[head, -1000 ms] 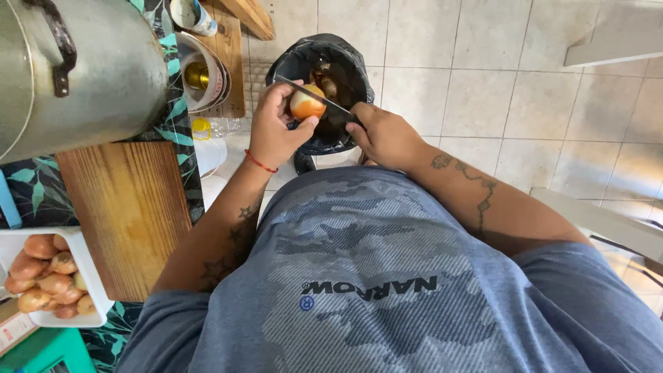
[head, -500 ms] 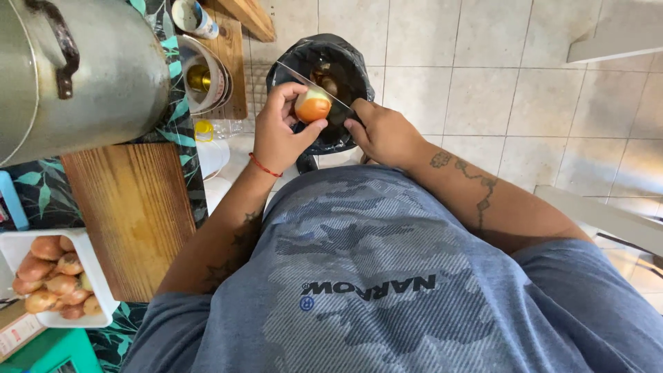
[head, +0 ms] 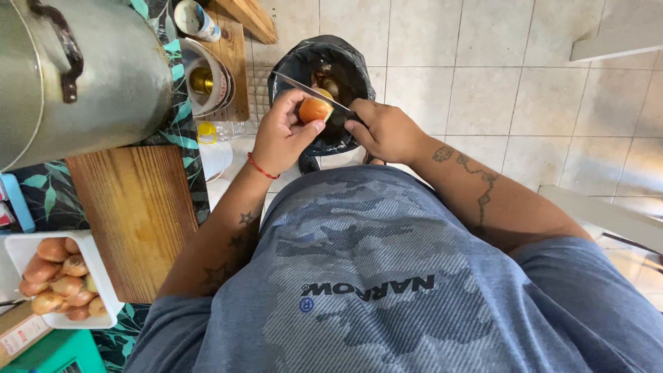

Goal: The person peels the outer skin from onions using a knife and discards the peels into a trash bin. They then chop the peeled onions into smaller pieces on a wooden cutting board.

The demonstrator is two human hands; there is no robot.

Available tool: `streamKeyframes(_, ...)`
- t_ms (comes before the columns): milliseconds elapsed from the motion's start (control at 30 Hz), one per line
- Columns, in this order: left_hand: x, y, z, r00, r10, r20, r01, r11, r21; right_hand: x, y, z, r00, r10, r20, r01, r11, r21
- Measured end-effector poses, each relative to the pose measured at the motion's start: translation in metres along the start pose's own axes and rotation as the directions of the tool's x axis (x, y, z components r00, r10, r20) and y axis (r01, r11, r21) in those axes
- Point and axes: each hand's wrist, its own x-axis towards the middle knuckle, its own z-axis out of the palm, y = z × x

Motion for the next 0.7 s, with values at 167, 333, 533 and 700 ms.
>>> streamKeyframes(167, 0.001, 0.016, 0.000, 0.997, -0.004, 0.073, 0.003, 1.000, 0.013, 0.000, 0.005, 0.006, 0.981, 0.115, -0.158, -0.076, 0.970, 0.231)
streamKeyframes(333, 0.001, -0.003, 0.000, 0.992, 0.026, 0.127, -0.037, 0.996, 0.082, 0.021, -0.018, 0.004, 0.861, 0.502, 0.076, -0.403, 0.584, 0.705)
streamKeyframes(533, 0.001, 0.027, 0.010, 0.954, 0.223, 0.201, -0.298, 0.785, 0.543, 0.031, -0.024, 0.017, 0.795, 0.575, 0.194, -0.437, 0.320, 0.840)
streamKeyframes(700, -0.001, 0.019, 0.005, 0.971, 0.202, 0.127, -0.238, 0.787, 0.569, 0.035, -0.019, 0.028, 0.759, 0.616, 0.211, -0.427, 0.227, 0.875)
